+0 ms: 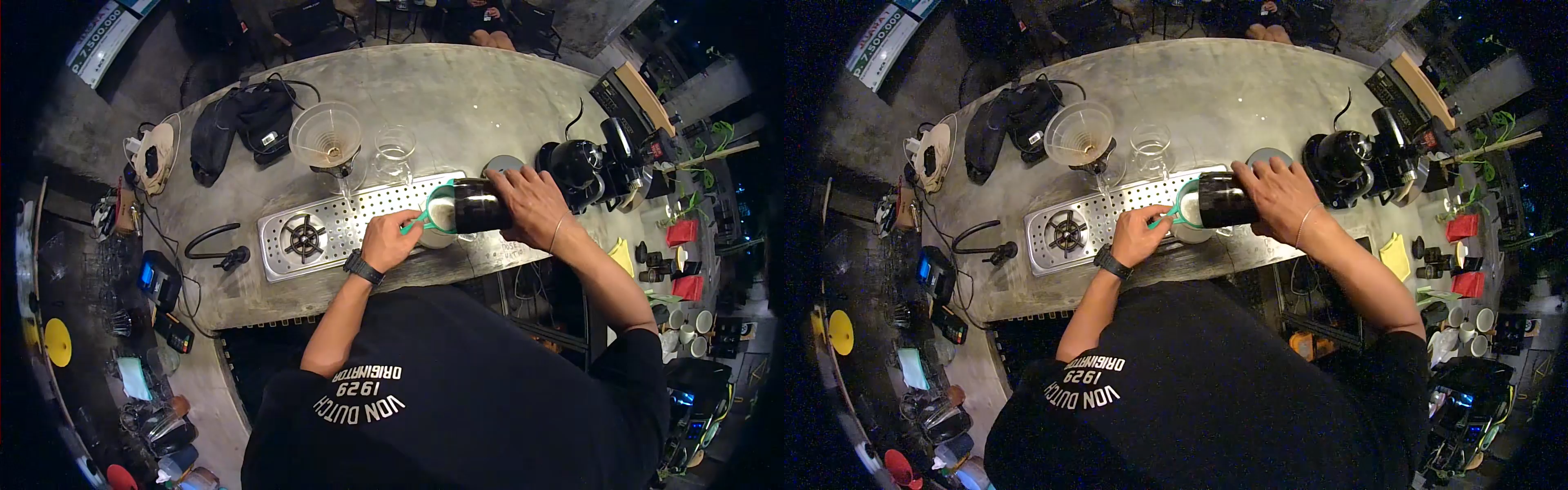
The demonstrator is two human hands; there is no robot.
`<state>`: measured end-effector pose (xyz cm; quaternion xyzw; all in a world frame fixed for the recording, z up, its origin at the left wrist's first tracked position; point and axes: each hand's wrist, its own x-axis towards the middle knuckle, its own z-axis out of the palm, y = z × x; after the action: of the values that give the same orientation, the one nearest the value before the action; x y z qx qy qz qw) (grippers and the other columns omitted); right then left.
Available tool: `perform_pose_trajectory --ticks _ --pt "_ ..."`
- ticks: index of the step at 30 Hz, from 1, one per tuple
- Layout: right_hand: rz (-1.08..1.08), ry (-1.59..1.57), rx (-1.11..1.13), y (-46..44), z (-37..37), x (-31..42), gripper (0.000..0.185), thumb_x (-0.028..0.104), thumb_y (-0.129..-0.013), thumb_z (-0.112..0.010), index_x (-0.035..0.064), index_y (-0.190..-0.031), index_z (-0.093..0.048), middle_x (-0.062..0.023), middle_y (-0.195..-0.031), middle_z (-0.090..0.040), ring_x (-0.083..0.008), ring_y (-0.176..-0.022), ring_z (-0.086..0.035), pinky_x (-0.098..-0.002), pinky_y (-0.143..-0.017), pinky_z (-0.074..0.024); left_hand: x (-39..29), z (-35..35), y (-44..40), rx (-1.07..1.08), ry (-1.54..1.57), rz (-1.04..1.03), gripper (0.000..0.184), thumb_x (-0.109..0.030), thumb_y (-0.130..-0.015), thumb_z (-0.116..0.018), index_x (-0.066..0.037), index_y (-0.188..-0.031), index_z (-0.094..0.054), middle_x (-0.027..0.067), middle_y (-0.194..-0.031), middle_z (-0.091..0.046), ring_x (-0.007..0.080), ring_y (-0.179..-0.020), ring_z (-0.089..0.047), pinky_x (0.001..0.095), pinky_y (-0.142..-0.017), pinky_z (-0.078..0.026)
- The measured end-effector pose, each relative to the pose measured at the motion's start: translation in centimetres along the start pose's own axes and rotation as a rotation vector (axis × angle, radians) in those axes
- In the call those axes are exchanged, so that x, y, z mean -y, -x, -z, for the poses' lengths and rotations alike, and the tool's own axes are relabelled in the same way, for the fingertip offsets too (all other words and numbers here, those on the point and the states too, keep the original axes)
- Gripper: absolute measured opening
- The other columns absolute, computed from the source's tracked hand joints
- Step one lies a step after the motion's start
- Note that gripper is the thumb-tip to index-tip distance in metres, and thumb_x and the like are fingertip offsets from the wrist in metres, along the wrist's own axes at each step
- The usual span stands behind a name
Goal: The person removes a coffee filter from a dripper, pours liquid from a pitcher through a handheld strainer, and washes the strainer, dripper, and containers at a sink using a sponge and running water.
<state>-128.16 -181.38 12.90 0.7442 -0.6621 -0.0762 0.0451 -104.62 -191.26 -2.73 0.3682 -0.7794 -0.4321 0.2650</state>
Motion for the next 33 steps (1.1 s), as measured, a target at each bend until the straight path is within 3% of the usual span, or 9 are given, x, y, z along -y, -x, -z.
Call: perform_pose_trajectory --ticks 5,15,25,33 --pt "0.111 0.168 -0.075 -1.0 1.1 0.3 0.082 0.022 -0.056 -0.081 0.0167 -0.13 -0.049 -0.0054 -0.106 -0.055 -0.0245 -0.093 -0.05 -0.0338 -0.081 -0.0392 -0.1 -0.1 0.0 -0.004 0.021 0.006 0.027 -0.02 -0.078 -0.067 -0.002 -0.097 -0.073 0.0062 -0.065 -0.063 0.0202 -0.052 -0.051 0.0315 -0.051 -0.041" --pt "0.085 0.221 -0.178 -1.7 7.6 0.5 0.073 0.02 -0.06 -0.077 0.0177 -0.128 -0.051 -0.0049 -0.102 -0.055 -0.0233 -0.092 -0.05 -0.0344 -0.079 -0.0385 -0.7 0.3 0.2 0.016 0.032 0.025 0.027 -0.02 -0.079 -0.066 -0.002 -0.099 -0.073 0.0063 -0.066 -0.063 0.0209 -0.054 -0.052 0.0324 -0.053 -0.041" --pt "0.043 0.134 -0.085 -2.6 -0.5 0.7 0.077 0.023 -0.054 -0.081 0.0175 -0.124 -0.052 -0.0054 -0.101 -0.056 -0.0248 -0.09 -0.051 -0.0354 -0.078 -0.0401 -0.4 0.1 0.1 0.013 0.029 0.025 0.027 -0.02 -0.079 -0.066 -0.002 -0.098 -0.073 0.0055 -0.065 -0.062 0.0197 -0.053 -0.05 0.0315 -0.053 -0.04" --pt "0.052 0.123 0.027 -2.3 1.1 -0.2 0.075 0.03 -0.054 -0.083 0.0159 -0.122 -0.053 -0.0058 -0.099 -0.058 -0.026 -0.09 -0.052 -0.0361 -0.077 -0.0415 -0.6 0.1 0.2 0.013 0.011 0.048 0.028 -0.026 -0.079 -0.064 -0.007 -0.097 -0.074 0.0073 -0.066 -0.065 0.0247 -0.052 -0.054 0.0341 -0.053 -0.043"
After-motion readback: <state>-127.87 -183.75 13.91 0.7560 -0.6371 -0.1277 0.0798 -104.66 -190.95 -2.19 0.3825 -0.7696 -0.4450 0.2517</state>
